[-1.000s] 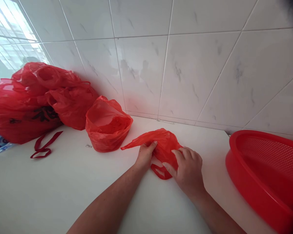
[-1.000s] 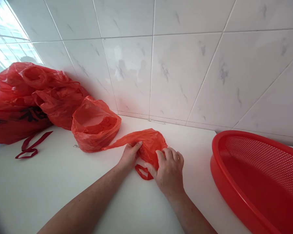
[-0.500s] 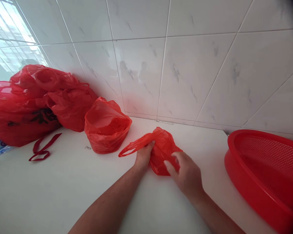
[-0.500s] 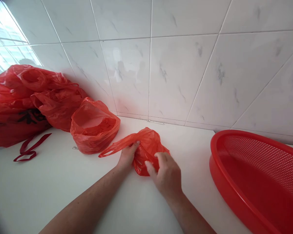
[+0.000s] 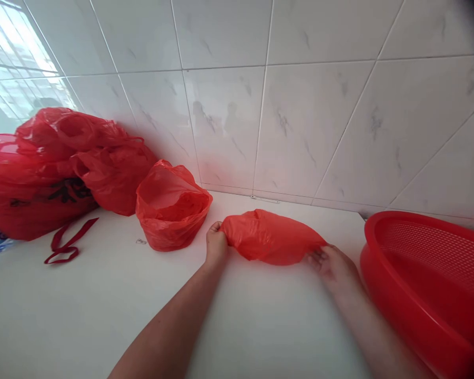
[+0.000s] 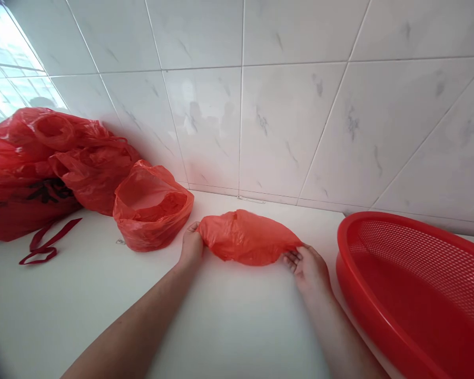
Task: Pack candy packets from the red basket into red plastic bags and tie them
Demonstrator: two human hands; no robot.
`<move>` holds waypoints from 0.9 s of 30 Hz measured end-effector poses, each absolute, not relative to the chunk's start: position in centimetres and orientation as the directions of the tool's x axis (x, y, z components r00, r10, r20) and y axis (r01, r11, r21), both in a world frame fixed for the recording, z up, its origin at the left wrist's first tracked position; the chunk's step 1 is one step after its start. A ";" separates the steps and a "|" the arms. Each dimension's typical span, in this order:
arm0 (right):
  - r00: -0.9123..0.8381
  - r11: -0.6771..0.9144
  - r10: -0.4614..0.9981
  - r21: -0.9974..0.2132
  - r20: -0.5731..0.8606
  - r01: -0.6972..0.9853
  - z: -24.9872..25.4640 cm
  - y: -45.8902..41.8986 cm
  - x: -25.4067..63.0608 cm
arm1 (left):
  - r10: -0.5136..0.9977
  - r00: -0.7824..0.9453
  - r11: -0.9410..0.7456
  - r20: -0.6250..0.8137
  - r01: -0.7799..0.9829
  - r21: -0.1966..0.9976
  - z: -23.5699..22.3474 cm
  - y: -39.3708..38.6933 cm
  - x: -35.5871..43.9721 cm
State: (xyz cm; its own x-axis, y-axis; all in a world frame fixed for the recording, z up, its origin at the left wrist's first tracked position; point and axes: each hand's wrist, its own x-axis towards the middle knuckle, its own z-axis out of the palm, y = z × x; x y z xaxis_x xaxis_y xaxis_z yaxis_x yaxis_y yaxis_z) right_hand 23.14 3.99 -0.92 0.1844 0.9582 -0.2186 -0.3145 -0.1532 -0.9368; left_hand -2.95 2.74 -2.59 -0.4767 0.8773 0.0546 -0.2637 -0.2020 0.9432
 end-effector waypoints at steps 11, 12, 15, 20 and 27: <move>0.099 -0.154 0.975 -0.923 -0.200 -0.352 -1.1 3.7 22.1 | 0.714 -0.228 -0.524 0.662 0.452 0.722 0.6 0.1 0.3; 0.101 -0.153 0.976 -0.934 -0.195 -0.322 -0.8 3.5 21.9 | 0.735 -0.150 -0.545 0.661 0.449 0.708 0.6 -0.2 0.7; 0.231 -0.086 0.967 -0.992 -0.104 -0.090 0.4 2.5 21.6 | 0.806 -0.075 -0.519 0.588 0.389 0.761 0.1 -0.4 1.2; 0.259 0.448 0.670 -0.657 0.696 0.606 2.6 -0.8 19.9 | 0.859 -0.275 -0.391 0.431 0.190 0.901 -0.6 -0.3 0.8; -0.121 0.577 0.786 -0.649 0.606 0.496 1.3 -2.2 17.2 | 0.807 -0.060 -0.546 0.587 0.301 0.782 0.1 -1.7 1.9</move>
State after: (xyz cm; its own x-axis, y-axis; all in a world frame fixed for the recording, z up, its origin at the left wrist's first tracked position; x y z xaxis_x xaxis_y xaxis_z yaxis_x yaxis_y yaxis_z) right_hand 17.21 -2.18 1.28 -0.1214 0.7862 0.6059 0.4956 0.5769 -0.6493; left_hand 1.94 -1.66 0.10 -0.0596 0.8072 0.5872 0.3012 -0.5463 0.7815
